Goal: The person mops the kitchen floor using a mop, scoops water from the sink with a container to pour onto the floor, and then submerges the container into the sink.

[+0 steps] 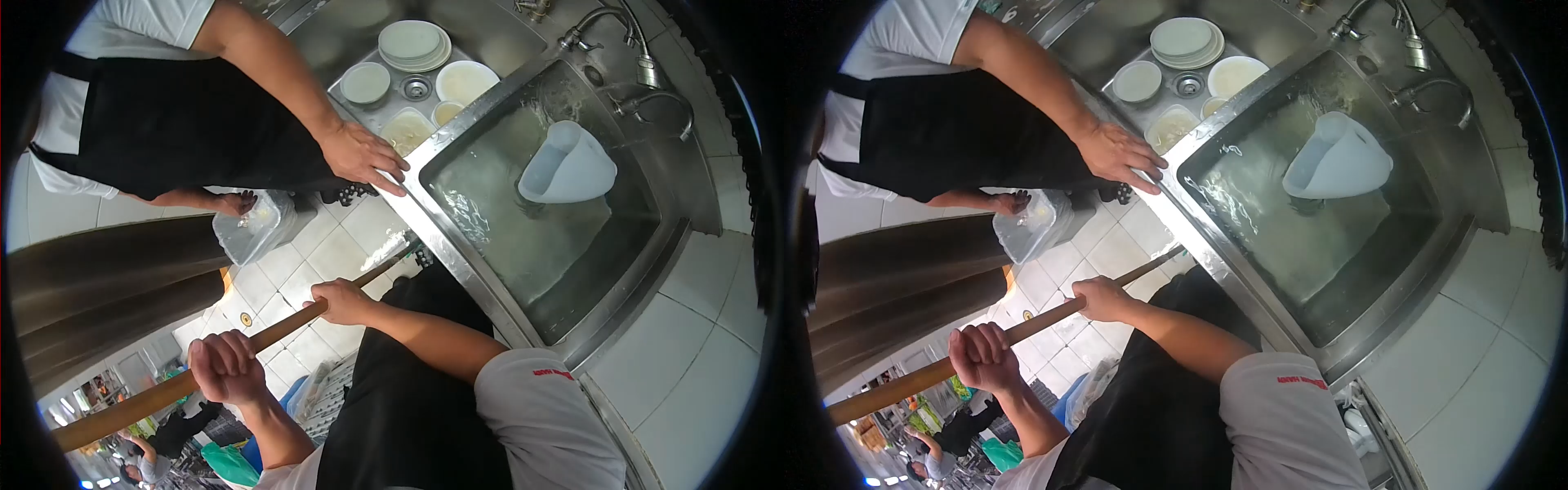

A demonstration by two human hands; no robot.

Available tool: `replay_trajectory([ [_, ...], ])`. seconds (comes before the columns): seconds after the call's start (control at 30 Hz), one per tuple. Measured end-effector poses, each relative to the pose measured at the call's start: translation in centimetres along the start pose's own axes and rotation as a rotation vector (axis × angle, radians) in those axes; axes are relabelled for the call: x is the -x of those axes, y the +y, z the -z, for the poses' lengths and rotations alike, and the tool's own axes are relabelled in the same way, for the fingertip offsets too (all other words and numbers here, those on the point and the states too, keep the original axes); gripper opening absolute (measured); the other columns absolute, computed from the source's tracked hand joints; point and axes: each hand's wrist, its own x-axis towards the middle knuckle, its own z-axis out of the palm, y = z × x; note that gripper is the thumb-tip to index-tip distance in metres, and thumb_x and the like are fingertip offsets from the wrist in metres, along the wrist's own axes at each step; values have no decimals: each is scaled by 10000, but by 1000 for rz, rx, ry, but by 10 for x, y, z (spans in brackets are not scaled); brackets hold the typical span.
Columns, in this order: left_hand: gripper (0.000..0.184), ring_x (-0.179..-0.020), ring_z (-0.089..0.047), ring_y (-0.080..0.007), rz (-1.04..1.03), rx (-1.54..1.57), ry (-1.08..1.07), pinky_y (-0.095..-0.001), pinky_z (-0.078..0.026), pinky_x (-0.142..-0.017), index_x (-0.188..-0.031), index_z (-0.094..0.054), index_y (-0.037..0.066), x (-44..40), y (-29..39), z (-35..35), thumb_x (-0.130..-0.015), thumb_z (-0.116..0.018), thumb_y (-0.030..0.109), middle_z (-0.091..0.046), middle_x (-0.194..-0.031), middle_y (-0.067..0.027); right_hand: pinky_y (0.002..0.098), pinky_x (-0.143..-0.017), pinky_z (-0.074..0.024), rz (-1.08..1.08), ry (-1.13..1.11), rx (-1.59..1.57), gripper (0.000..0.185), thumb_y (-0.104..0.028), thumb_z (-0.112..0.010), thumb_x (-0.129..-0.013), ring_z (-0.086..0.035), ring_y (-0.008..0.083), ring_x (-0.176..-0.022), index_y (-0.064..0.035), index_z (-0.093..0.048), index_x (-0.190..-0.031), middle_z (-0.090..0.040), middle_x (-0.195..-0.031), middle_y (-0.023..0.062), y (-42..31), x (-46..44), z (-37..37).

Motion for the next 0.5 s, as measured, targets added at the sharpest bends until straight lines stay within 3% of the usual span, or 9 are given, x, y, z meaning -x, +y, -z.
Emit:
replay_trajectory([
  [0.33,439,-373,-271,-117,20,14,44,-292,-286,-409,-578,-308,140,16,-3,23,-997,-432,184,-283,-457,0,490,-631,-468,-42,130,47,372,-327,-659,-941,-616,425,-714,-39,-515,-756,-616,-701,175,4,11,-31],
  [0.5,450,-376,-271,-112,0,-20,35,-290,-292,-415,-577,-303,145,28,2,36,-1007,-419,205,-277,-456,4,487,-657,-473,-100,26,19,357,-316,-663,-933,-619,413,-744,-40,-522,-756,-624,-727,171,-5,17,-34],
])
